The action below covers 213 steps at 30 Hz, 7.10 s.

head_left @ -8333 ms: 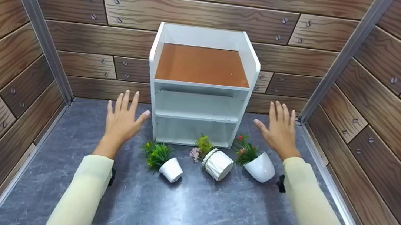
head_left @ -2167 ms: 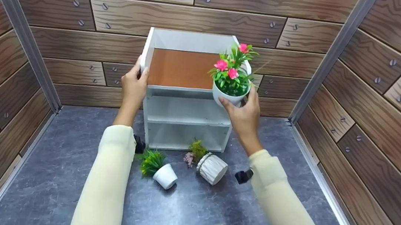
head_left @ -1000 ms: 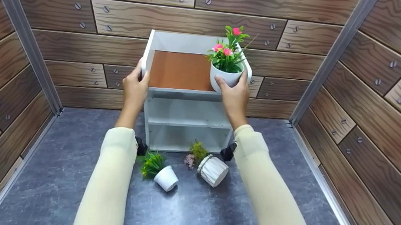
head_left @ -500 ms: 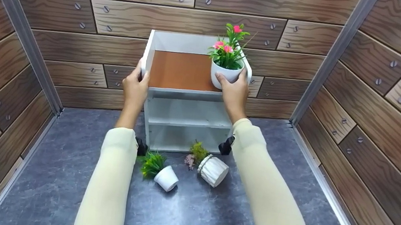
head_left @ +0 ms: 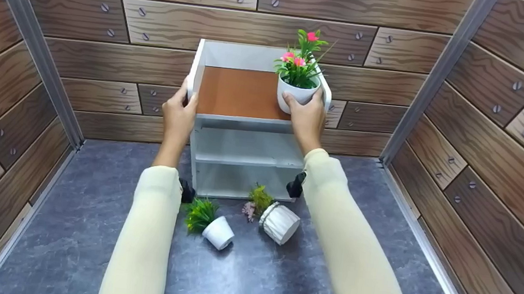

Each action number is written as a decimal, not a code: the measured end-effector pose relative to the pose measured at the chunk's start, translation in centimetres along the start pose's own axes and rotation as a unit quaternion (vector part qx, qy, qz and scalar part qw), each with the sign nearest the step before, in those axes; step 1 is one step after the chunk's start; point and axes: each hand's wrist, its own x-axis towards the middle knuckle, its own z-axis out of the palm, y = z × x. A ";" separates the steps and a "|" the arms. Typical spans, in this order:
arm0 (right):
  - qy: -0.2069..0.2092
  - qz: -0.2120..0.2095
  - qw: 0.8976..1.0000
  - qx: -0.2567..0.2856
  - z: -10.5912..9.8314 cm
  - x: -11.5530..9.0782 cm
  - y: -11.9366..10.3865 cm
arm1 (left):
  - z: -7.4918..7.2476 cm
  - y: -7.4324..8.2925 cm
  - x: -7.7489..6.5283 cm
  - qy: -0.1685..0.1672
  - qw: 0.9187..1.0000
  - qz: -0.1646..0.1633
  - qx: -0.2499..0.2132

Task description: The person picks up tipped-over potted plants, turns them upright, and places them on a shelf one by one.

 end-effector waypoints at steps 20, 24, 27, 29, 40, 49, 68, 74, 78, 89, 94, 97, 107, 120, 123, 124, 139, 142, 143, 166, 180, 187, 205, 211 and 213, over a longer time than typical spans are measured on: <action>0.018 -0.011 0.999 0.026 -1.7 -2.6 1.5 | 0.0 0.0 0.0 -0.001 1.000 -0.008 -0.007; 0.022 -0.030 0.997 0.068 -2.4 -3.9 2.1 | 0.0 0.0 0.0 0.002 1.000 -0.011 -0.005; 0.023 -0.052 0.996 0.075 -2.9 -5.1 2.8 | 0.0 0.0 0.0 0.003 1.000 -0.010 -0.008; 0.021 -0.068 0.995 0.069 -3.3 -6.1 3.3 | 0.0 0.0 0.0 0.002 1.000 -0.008 -0.011; -0.060 -0.112 0.992 -0.006 -4.8 -12.1 6.5 | 0.2 -0.1 0.0 0.003 1.000 -0.004 -0.013; -0.111 -0.105 0.987 -0.044 -4.9 -14.5 9.6 | -0.1 -0.3 -0.1 0.006 1.000 -0.015 -0.002; -0.197 -0.094 0.970 -0.105 -1.7 -19.0 16.7 | 0.2 -0.3 -0.2 0.004 1.000 -0.012 -0.004; -0.225 -0.091 0.962 -0.125 -1.1 -18.9 18.1 | 0.3 -0.3 -0.2 0.007 1.000 -0.005 0.001; -0.243 -0.073 0.956 -0.146 -0.8 -19.0 18.7 | 0.2 -0.3 -0.3 0.003 1.000 -0.009 0.003; -0.248 -0.070 0.952 -0.164 -0.6 -19.5 19.7 | 0.2 -0.3 -0.2 0.001 1.000 -0.011 0.000; -0.223 -0.081 0.960 -0.148 -0.7 -19.8 20.4 | 0.2 -0.3 -0.2 -0.002 1.000 -0.011 -0.002; -0.205 -0.099 0.964 -0.140 -0.6 -20.0 20.8 | 0.2 -0.2 -0.2 -0.002 1.000 -0.009 -0.004; -0.163 -0.122 0.973 -0.108 -0.7 -20.9 21.4 | 0.1 0.0 -0.2 0.000 1.000 -0.015 -0.007; -0.131 -0.041 0.990 -0.039 -1.7 -21.7 22.9 | 0.0 -0.3 -0.3 -0.006 1.000 -0.016 -0.006; -0.124 -0.037 0.991 -0.030 -1.9 -21.9 23.2 | -0.1 -0.2 -0.4 -0.002 1.000 -0.013 -0.009; -0.123 -0.037 0.991 -0.026 -2.0 -22.0 23.3 | -0.1 -0.2 -0.4 0.000 1.000 -0.013 -0.011; -0.147 -0.003 0.989 -0.026 -3.8 -22.8 24.0 | 0.0 -0.2 -0.4 -0.001 1.000 -0.009 -0.007; -0.159 -0.006 0.986 -0.044 -4.3 -23.0 24.0 | 0.0 -0.2 -0.4 -0.001 1.000 -0.010 -0.005; -0.164 -0.005 0.985 -0.049 -4.4 -23.1 24.1 | 0.0 -0.2 -0.4 -0.002 1.000 -0.010 -0.004; -0.210 0.049 0.976 0.015 -5.3 -23.8 25.1 | -0.1 -0.3 -0.5 0.004 1.000 -0.002 -0.009; -0.201 0.063 0.976 0.055 -1.9 -23.5 24.9 | 0.0 -0.4 -0.6 0.005 1.000 0.008 0.005; -0.199 0.065 0.975 0.075 -1.1 -23.6 25.7 | 0.0 -0.4 -0.6 0.005 1.000 0.004 0.010; -0.208 0.038 0.975 0.068 -2.8 -22.7 24.6 | -0.2 -0.4 -0.5 0.003 1.000 0.012 0.025; -0.211 0.026 0.974 0.080 -2.6 -21.6 23.3 | -0.1 -0.4 -0.5 0.007 1.000 0.011 0.023; -0.213 0.029 0.974 0.072 -2.4 -21.3 22.9 | 0.0 -0.4 -0.6 0.006 1.000 0.011 0.021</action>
